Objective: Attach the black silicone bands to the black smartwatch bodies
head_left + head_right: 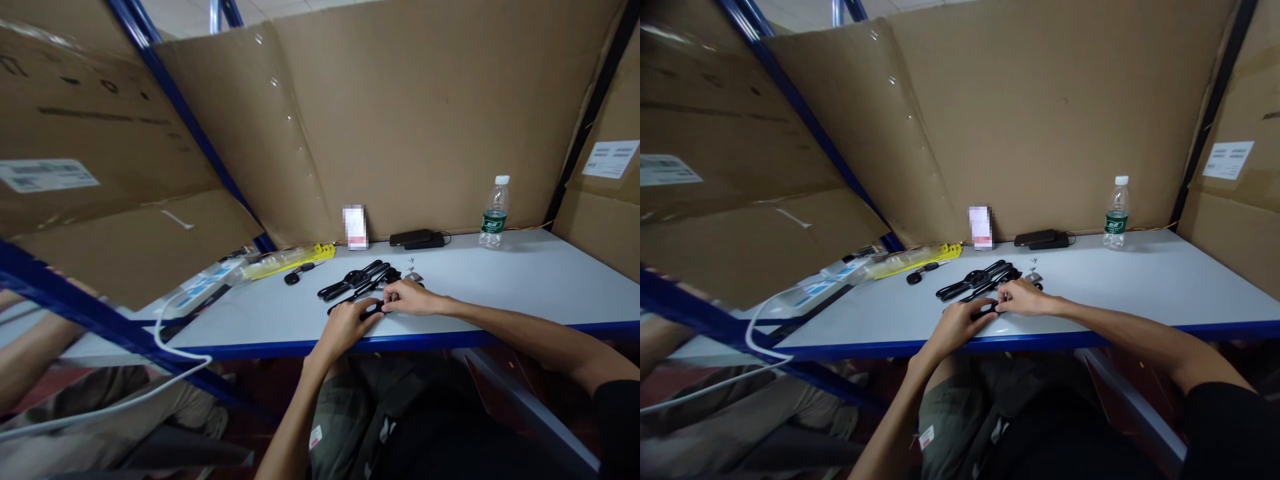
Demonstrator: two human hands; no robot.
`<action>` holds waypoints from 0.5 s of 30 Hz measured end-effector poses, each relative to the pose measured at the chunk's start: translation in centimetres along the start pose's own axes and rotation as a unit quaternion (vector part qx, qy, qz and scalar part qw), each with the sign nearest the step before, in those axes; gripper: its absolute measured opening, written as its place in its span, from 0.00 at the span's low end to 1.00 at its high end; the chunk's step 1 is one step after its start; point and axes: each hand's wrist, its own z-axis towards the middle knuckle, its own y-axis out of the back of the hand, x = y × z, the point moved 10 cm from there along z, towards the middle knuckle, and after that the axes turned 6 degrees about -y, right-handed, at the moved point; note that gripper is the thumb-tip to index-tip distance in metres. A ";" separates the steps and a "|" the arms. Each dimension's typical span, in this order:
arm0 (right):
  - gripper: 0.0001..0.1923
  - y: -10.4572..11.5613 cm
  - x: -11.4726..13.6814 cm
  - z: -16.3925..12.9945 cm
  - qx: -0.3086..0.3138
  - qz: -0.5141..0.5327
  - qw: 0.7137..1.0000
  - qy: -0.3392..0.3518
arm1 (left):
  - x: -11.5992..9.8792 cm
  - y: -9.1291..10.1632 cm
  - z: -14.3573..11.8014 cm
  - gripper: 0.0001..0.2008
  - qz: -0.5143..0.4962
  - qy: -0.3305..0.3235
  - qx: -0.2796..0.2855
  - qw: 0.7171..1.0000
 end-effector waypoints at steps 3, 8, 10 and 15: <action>0.06 0.1 0.0 0.0 -0.017 -0.009 1.000 -0.005 | -0.1 0.0 0.0 0.17 -0.002 -0.002 0.000 1.000; 0.04 0.3 0.1 0.1 -0.040 -0.014 0.999 -0.006 | 0.1 -0.1 0.0 0.18 0.006 0.000 0.000 1.000; 0.04 0.5 -0.1 0.2 -0.046 0.004 0.999 -0.009 | 0.2 -0.1 0.0 0.18 0.005 0.001 -0.001 1.000; 0.07 0.3 -0.4 0.3 -0.021 0.000 1.000 0.000 | 0.3 -0.1 0.0 0.18 0.004 0.008 -0.004 1.000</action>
